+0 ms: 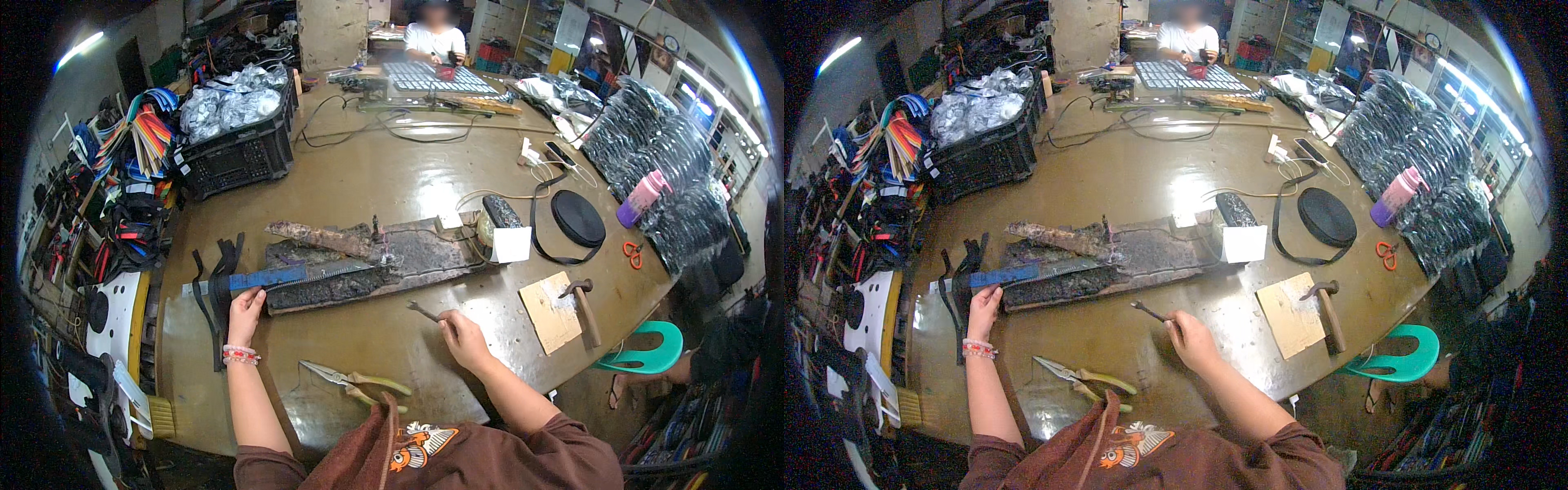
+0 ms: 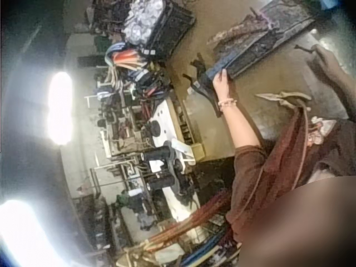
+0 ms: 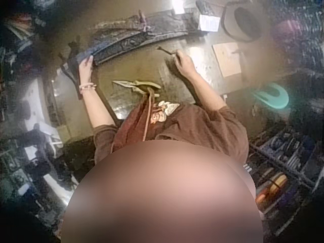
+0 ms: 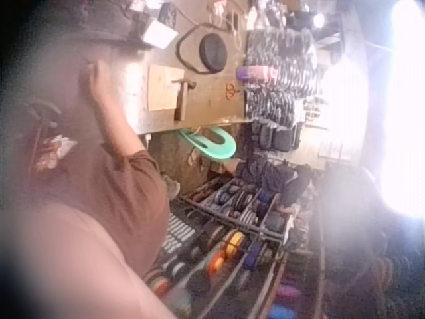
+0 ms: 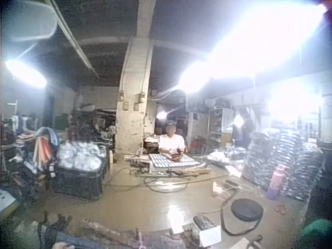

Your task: The person works on a zipper attached to a dark fabric strip, using pliers and a wrench to adjust the zipper slider and teeth. They repeatedly reposition the fabric and tools, occasionally touching their face.

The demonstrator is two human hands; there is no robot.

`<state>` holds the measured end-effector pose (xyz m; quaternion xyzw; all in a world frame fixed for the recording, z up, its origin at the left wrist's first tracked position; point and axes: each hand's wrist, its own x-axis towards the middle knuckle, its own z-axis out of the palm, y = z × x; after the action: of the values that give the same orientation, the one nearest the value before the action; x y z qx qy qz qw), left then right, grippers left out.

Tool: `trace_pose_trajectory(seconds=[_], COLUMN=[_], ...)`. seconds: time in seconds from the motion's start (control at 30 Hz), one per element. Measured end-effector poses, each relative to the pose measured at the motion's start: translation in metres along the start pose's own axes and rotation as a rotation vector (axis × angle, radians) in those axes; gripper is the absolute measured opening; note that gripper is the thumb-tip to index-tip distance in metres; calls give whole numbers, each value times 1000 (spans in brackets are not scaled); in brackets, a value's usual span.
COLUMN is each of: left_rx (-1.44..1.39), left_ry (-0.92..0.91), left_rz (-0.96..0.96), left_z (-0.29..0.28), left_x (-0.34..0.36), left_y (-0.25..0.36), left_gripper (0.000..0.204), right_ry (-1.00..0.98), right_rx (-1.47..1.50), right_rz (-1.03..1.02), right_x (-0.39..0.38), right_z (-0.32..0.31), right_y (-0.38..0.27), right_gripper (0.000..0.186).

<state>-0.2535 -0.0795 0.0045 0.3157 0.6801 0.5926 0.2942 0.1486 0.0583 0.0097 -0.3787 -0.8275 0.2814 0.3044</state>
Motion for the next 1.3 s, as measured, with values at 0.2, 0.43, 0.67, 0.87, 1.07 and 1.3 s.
trace_pose_trajectory(seconds=[0.2,0.43,0.67,0.87,1.07,1.3], left_rx=[-21,34,10,13,131,91], left_ry=[-4,17,27,2,49,11], left_rz=[77,-17,-30,-29,-6,3], left_z=[0,1,2,0,-2,-1], left_x=[4,0,-2,-1,1,3], left_y=[-6,2,4,4,-4,0], left_gripper=[40,36,30,32,40,39], right_ry=[100,8,18,-29,-352,-71], right_rx=[86,75,135,126,1091,-62], right_rz=[27,15,-16,-137,625,-92], right_x=[3,4,2,6,14,121], right_z=[-3,-7,-8,-3,-39,-43], right_y=[0,5,2,3,-36,-22], right_gripper=[21,19,20,19,14,32])
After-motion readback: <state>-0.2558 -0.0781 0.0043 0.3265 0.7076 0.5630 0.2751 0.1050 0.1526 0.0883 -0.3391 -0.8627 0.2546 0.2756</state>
